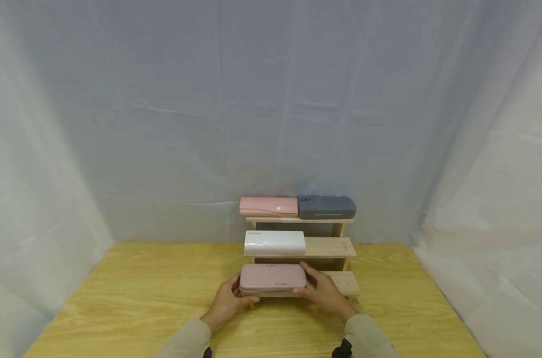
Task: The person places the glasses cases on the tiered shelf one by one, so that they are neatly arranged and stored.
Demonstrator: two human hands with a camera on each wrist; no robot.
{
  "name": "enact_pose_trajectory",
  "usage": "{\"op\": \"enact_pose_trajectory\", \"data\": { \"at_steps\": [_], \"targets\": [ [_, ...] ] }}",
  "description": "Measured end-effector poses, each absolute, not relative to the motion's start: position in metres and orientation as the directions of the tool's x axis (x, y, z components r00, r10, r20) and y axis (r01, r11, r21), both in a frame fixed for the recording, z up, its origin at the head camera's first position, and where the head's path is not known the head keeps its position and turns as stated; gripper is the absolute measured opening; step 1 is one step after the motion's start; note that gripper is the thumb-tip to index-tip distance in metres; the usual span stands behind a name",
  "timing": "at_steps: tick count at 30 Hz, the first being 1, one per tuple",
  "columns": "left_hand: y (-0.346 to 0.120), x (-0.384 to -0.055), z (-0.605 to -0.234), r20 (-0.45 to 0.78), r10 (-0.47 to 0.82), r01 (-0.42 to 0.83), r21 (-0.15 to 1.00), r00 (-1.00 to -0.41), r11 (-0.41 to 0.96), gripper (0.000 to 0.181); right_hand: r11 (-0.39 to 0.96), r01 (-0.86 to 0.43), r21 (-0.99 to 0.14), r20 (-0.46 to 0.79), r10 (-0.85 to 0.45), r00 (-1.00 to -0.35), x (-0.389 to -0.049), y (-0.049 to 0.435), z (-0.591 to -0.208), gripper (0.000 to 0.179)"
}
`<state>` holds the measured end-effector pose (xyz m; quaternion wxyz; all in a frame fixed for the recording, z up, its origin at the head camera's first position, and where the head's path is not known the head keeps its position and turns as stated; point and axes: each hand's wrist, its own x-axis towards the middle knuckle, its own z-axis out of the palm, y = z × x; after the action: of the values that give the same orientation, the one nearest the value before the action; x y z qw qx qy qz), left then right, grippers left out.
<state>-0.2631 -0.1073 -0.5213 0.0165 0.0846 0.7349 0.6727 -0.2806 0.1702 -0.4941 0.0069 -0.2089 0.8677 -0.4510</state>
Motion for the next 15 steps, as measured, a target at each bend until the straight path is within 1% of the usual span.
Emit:
{"op": "enact_pose_trajectory", "data": {
  "at_steps": [8,15],
  "targets": [
    [-0.1058,-0.2613,-0.5188,0.082,0.129,0.097,0.989,-0.988,0.115,0.095,0.524,-0.363,-0.771,0.180,-0.368,-0.912,-0.2792,0.1726,-0.4939,0.082],
    [-0.1075,-0.2624,-0.5215,0.093,0.139,0.109,0.988,-0.986,0.111,0.095,0.523,-0.371,-0.767,0.189,-0.369,-0.910,-0.2798,0.1734,-0.4951,0.082]
  ]
}}
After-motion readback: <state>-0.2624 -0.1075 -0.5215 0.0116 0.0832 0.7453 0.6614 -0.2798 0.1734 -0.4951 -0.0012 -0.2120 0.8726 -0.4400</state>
